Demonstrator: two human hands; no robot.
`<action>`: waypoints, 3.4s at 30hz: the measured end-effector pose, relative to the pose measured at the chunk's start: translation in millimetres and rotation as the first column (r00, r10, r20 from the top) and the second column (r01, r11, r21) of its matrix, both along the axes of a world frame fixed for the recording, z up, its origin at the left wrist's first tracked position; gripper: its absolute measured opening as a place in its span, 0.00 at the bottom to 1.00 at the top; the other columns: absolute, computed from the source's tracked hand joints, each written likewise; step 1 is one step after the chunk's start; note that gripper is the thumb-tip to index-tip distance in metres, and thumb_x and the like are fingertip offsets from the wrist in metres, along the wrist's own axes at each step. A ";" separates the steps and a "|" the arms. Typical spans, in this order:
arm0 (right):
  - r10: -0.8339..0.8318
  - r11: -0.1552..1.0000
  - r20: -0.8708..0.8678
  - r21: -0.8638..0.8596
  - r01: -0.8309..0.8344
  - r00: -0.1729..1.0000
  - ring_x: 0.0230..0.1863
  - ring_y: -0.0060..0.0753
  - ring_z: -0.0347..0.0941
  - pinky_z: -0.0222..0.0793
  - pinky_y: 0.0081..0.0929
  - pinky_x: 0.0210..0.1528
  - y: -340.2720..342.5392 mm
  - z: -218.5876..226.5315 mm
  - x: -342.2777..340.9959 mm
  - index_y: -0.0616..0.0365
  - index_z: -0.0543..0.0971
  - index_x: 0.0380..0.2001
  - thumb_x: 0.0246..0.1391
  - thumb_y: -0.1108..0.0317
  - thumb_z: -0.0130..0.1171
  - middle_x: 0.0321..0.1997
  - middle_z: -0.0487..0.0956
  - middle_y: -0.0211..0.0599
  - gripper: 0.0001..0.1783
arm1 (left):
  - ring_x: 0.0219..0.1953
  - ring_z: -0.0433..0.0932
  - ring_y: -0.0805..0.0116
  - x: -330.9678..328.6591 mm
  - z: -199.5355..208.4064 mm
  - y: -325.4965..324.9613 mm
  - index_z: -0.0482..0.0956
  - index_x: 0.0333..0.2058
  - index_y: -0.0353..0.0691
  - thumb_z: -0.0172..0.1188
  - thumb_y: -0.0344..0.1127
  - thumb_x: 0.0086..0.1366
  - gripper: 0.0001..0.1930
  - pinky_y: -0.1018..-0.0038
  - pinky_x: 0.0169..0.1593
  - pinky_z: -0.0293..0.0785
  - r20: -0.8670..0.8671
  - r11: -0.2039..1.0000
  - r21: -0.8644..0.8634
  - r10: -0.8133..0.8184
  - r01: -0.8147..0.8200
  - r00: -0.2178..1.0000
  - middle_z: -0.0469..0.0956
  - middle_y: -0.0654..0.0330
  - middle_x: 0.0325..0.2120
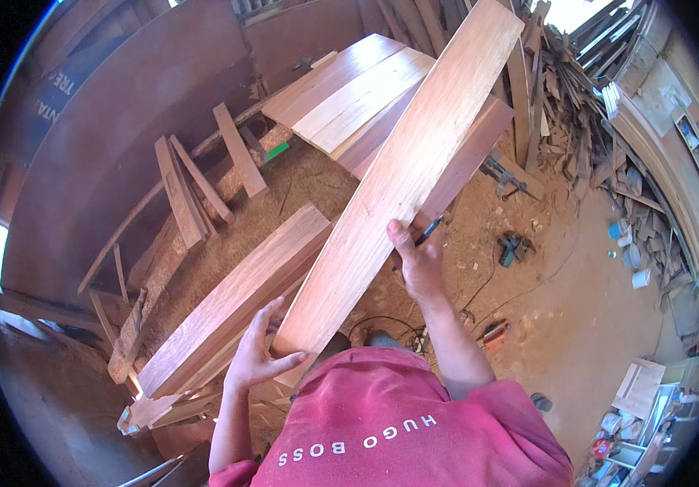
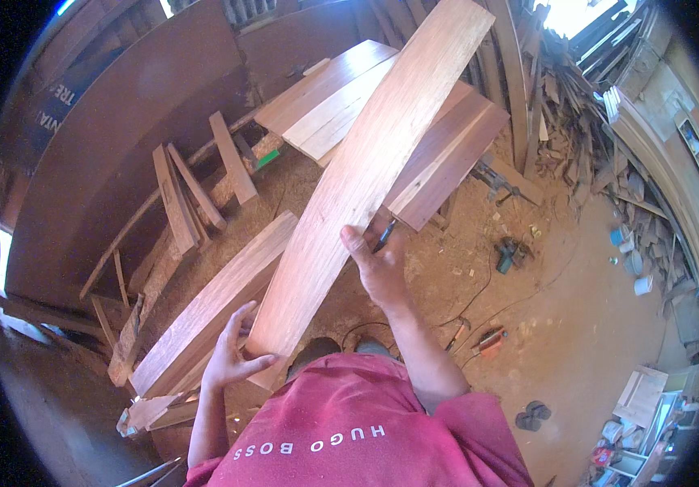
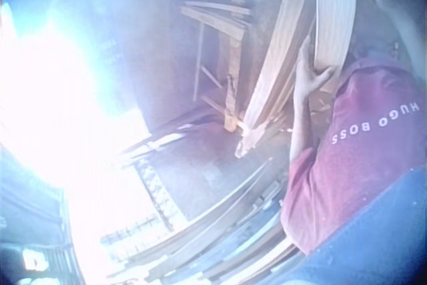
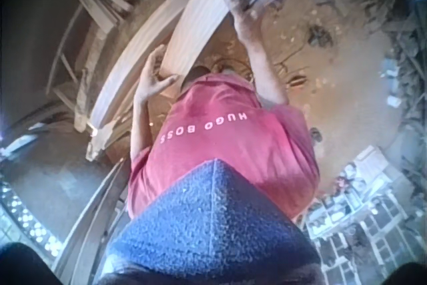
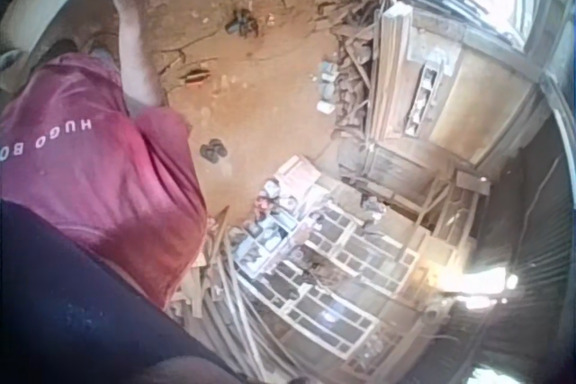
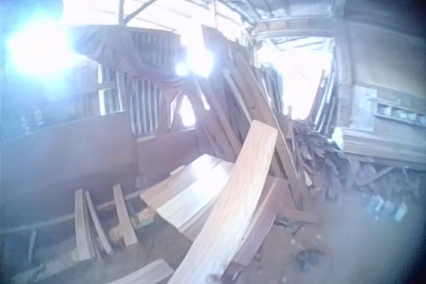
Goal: The person measures and marks wooden planks using a tape measure, a square, and a pen.
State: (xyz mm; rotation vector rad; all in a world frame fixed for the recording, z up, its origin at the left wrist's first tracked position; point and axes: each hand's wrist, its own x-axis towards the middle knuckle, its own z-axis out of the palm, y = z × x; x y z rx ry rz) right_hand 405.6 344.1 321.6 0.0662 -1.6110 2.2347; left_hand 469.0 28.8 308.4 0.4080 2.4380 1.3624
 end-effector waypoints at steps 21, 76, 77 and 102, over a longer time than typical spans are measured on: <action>0.324 0.945 0.016 0.039 -0.324 0.946 0.38 0.12 0.77 0.73 0.16 0.37 -191.3 5.2 38.1 0.61 0.73 0.55 0.59 0.63 0.71 0.41 0.82 0.30 0.26 | 0.55 0.77 0.48 50.7 -10.8 -78.7 0.65 0.66 0.32 0.82 0.41 0.41 0.53 0.60 0.58 0.75 -0.594 0.851 -0.079 0.378 -0.518 0.711 0.76 0.44 0.53; 0.260 0.927 0.162 0.233 -0.293 0.952 0.43 0.26 0.82 0.78 0.22 0.42 -286.1 -24.0 9.9 0.68 0.70 0.58 0.59 0.53 0.72 0.44 0.85 0.41 0.36 | 0.48 0.82 0.59 58.0 -37.7 -318.3 0.77 0.58 0.32 0.70 0.65 0.55 0.44 0.62 0.57 0.76 0.637 0.831 0.379 0.086 -0.408 0.766 0.84 0.50 0.46; 0.243 0.888 0.190 0.352 -0.297 0.951 0.46 0.27 0.82 0.79 0.22 0.44 -278.8 -29.4 8.1 0.70 0.69 0.63 0.60 0.53 0.71 0.47 0.85 0.41 0.39 | 0.48 0.82 0.65 45.9 -14.0 -310.5 0.80 0.56 0.33 0.71 0.64 0.56 0.41 0.65 0.58 0.75 0.425 0.953 0.219 0.098 -0.208 0.900 0.85 0.55 0.45; 0.343 0.921 0.438 0.017 -0.389 0.831 0.47 0.26 0.79 0.77 0.26 0.54 -257.0 -94.8 29.5 0.72 0.50 0.75 0.62 0.56 0.69 0.62 0.72 0.47 0.53 | 0.53 0.76 0.48 10.2 -42.0 -290.6 0.84 0.53 0.49 0.85 0.40 0.36 0.39 0.55 0.56 0.74 -0.602 0.810 -0.442 0.052 -0.386 0.797 0.78 0.51 0.50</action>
